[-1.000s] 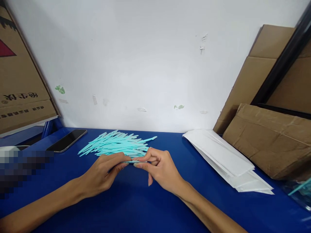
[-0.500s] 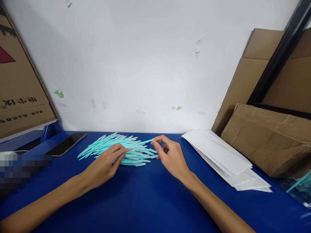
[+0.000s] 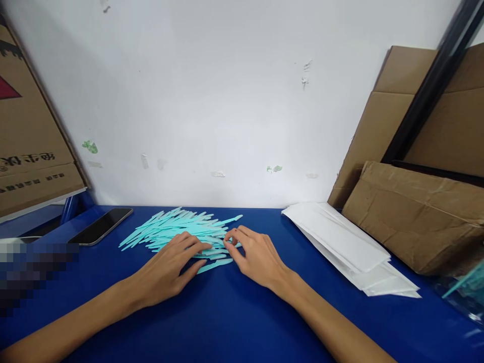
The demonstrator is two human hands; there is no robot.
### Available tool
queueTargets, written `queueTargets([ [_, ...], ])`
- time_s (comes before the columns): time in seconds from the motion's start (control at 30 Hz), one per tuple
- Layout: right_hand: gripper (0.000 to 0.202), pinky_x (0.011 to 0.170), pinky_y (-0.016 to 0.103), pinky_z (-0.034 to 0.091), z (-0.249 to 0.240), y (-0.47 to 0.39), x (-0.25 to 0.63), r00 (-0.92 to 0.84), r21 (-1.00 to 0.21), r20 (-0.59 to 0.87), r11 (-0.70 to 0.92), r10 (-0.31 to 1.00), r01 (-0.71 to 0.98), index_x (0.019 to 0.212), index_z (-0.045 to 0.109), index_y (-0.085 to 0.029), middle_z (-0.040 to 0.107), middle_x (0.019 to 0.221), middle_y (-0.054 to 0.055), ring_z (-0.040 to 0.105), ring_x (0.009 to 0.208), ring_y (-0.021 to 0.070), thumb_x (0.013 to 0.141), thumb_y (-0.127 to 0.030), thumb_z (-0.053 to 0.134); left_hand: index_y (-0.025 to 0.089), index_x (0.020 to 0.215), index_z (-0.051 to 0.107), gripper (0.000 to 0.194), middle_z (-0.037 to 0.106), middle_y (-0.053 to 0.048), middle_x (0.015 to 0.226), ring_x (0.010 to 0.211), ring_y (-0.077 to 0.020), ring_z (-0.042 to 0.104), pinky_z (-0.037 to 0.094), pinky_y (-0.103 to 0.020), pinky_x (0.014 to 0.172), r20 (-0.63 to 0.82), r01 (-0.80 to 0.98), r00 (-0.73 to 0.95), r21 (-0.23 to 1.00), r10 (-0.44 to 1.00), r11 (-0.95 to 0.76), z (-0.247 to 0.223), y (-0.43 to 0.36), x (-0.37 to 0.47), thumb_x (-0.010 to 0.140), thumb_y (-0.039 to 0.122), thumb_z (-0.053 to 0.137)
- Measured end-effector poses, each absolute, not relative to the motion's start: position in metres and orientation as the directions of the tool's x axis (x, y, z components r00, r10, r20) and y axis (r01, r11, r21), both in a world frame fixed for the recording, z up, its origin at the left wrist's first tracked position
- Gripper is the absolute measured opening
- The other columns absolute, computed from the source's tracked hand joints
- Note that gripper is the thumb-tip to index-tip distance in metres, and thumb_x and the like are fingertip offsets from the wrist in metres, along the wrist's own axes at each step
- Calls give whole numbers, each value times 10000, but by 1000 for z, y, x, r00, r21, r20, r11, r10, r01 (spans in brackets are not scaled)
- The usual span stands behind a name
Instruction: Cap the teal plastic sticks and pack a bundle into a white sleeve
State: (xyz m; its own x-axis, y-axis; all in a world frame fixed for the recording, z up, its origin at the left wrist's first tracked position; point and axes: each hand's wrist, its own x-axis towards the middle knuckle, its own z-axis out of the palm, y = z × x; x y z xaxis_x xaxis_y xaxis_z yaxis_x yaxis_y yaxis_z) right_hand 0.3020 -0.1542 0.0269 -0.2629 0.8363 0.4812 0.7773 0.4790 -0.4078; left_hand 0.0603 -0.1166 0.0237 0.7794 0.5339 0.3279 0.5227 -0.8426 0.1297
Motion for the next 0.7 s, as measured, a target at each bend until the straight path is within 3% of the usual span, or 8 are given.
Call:
queueTargets([
  [0.2, 316, 618, 276, 390, 28, -152, 308, -266, -349, 474, 456, 840, 819, 890, 638, -231, 666, 772, -1, 555, 607, 143, 1017, -404, 406, 191, 1153, 616, 323, 605, -92, 1124, 1080, -257, 504, 425, -443, 952, 480, 597, 667, 112, 570, -794, 31, -87, 44, 1036, 317, 343],
  [0.4, 351, 578, 274, 339, 23, -141, 318, -213, -355, 456, 396, 864, 846, 831, 617, -234, 644, 700, -14, 554, 588, 153, 1016, -428, 390, 180, 1280, 599, 509, 528, -161, 1332, 1291, -349, 417, 365, -552, 1049, 580, 847, 394, 72, 713, -526, 33, -38, 6, 1020, 458, 261],
  [0.5, 356, 572, 276, 336, 20, -136, 323, -187, -361, 447, 368, 875, 857, 833, 620, -235, 646, 696, -13, 560, 595, 158, 1015, -431, 385, 180, 1384, 535, 618, 436, -198, 1451, 1397, -397, 308, 317, -599, 1073, 505, 932, 263, 86, 822, -351, 27, -16, -12, 1006, 518, 183],
  [0.6, 369, 595, 282, 367, 16, -131, 329, -154, -357, 452, 337, 879, 871, 835, 627, -236, 662, 732, -7, 575, 623, 163, 1017, -430, 371, 236, 1506, 390, 695, 300, -171, 1575, 1473, -422, 166, 219, -635, 1116, 281, 962, 135, 192, 950, -194, 15, 1, -23, 980, 610, 131],
  [0.7, 363, 648, 300, 421, 15, -128, 332, -117, -348, 467, 304, 876, 887, 868, 644, -239, 676, 805, 11, 603, 692, 176, 1010, -442, 379, 235, 1539, 331, 792, 293, -194, 1584, 1461, -469, 178, 242, -676, 1081, 168, 959, 120, 234, 978, -158, 4, 10, -27, 946, 693, 75],
])
